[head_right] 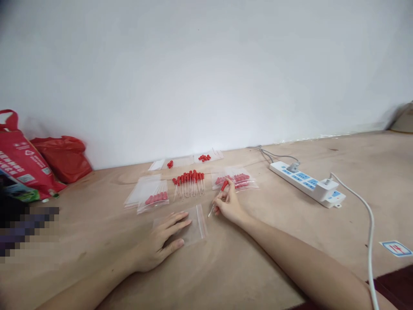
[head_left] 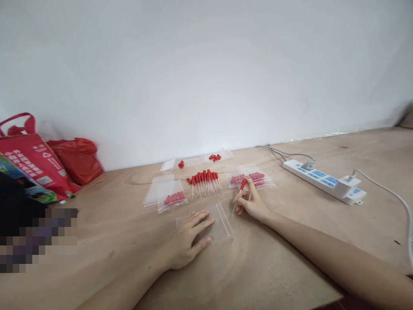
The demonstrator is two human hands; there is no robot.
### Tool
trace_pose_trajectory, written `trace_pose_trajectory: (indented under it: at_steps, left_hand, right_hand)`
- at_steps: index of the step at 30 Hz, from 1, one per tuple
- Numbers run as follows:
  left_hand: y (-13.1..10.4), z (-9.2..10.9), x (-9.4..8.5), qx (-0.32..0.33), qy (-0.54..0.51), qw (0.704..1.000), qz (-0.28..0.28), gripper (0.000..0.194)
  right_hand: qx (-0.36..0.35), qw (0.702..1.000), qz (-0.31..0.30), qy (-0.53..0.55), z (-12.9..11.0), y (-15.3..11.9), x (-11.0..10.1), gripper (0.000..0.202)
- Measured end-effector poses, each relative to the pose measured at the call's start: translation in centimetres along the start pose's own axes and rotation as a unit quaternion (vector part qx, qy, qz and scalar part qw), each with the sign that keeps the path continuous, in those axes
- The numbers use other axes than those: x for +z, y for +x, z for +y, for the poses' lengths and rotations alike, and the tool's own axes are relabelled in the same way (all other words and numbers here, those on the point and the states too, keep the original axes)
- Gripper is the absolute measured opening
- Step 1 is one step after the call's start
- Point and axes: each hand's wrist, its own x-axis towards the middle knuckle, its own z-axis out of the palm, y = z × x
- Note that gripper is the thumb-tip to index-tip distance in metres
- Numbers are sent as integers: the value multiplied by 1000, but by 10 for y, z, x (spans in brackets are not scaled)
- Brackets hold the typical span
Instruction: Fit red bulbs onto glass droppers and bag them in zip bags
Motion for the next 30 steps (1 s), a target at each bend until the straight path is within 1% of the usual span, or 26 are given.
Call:
trace_pose_trajectory:
  at_steps: [2, 6, 9, 12, 15, 20, 22, 25, 30]
  left_hand:
    - [-1, -1, 0, -8, 1, 1000, -2, 42]
    - [-2, -2, 1, -6, -9, 1000, 4, 43]
    - [-1, -2, 0, -3, -12, 1000, 8, 42]
    - [0, -1, 0, -7, -7, 1000, 2, 43]
    - [1, -1, 0, -6, -8, 1000, 1, 44]
    - [1, -1, 1, -14, -1, 1000, 1, 44]
    - [0, -1, 1, -19, -2, 1000, -3, 44]
    - [-1, -1, 1, -22, -1, 1000, -9, 44]
    - [-1, -1, 1, -18, 2, 1000, -8, 44]
  right_hand:
    - [-4, 1000, 15, 13, 5, 2, 2, 84]
    - [-10, 999, 13, 28, 11, 5, 6, 76]
    - [-18, 999, 14, 41, 12, 3, 9, 70]
    - [-20, 998, 17, 59, 12, 0, 13, 60]
    - [-22, 998, 19, 55, 11, -1, 13, 51]
    - [-63, 995, 82, 19, 8, 1, 5, 47]
    - [-70, 993, 95, 22, 7, 2, 2, 47]
    - [-62, 994, 88, 28, 8, 2, 2, 47]
    - [-44, 996, 68, 44, 11, 0, 8, 46]
